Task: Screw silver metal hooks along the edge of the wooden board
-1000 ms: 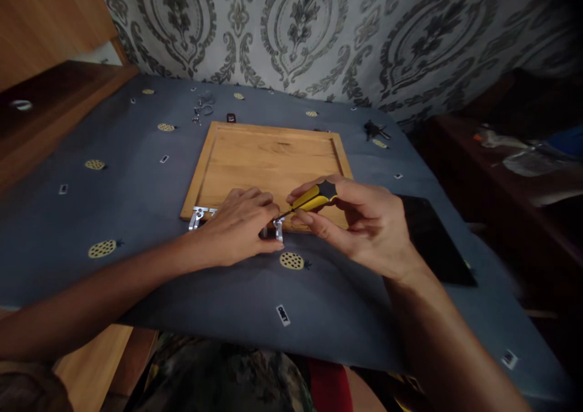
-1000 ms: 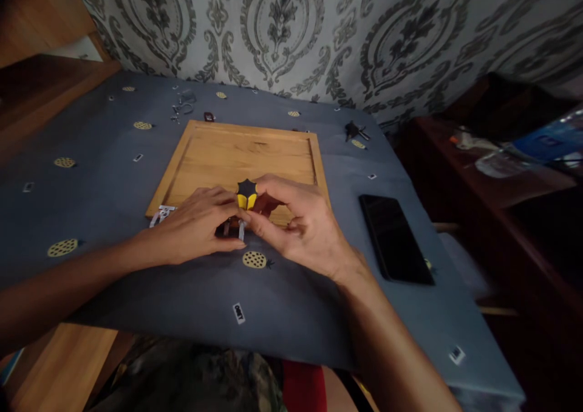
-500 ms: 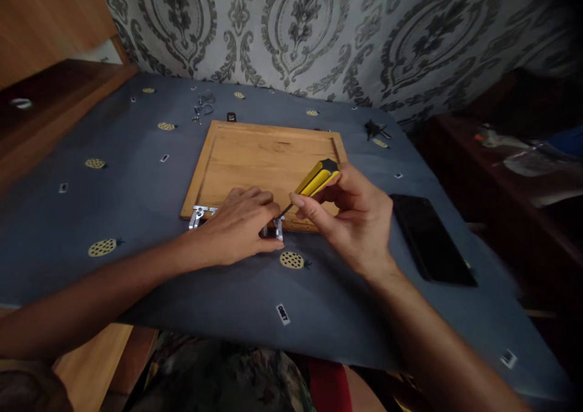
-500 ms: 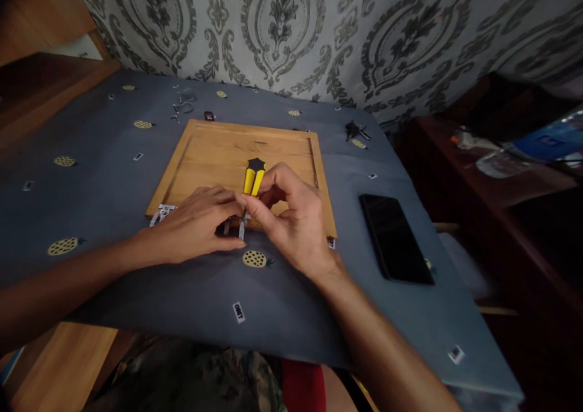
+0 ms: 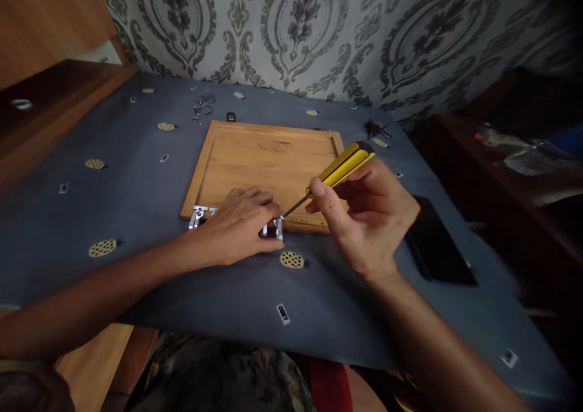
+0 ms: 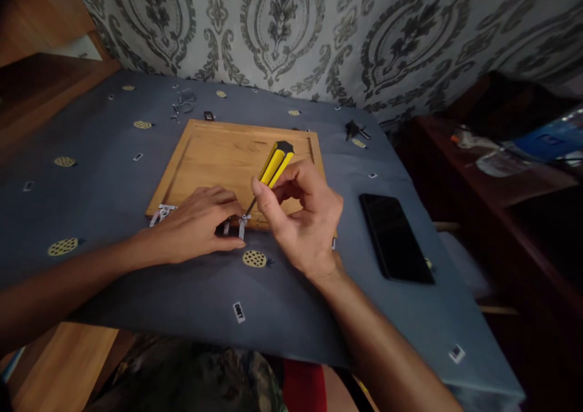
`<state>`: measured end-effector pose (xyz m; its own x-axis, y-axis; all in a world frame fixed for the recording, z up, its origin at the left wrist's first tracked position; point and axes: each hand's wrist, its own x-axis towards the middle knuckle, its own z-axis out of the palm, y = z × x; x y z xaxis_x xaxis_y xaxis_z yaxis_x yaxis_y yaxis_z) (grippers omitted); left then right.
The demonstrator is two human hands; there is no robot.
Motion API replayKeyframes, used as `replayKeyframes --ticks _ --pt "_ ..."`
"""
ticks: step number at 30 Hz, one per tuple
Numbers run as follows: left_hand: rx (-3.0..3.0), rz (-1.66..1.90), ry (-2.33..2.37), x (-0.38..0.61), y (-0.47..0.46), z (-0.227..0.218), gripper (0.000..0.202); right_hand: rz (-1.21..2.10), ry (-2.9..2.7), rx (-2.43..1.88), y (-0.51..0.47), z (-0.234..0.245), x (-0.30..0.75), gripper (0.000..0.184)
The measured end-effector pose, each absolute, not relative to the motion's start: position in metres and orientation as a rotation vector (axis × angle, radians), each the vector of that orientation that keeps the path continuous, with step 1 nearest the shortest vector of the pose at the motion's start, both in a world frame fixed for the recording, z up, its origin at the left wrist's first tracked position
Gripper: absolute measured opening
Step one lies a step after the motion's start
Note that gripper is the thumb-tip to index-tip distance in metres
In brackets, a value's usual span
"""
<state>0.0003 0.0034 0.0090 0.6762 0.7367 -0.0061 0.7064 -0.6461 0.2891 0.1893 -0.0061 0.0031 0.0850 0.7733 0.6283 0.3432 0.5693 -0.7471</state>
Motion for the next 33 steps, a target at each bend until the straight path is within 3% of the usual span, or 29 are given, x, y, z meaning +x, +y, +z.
replayKeyframes --ticks 18,33 --pt "2.622 0.154 1.155 0.000 0.003 0.008 0.033 0.489 -1.582 -1.000 -0.003 0.002 0.185 0.030" --pt "2.637 0.202 1.138 -0.001 0.004 0.006 0.029 0.919 -1.689 -0.930 -0.005 0.025 0.198 0.027"
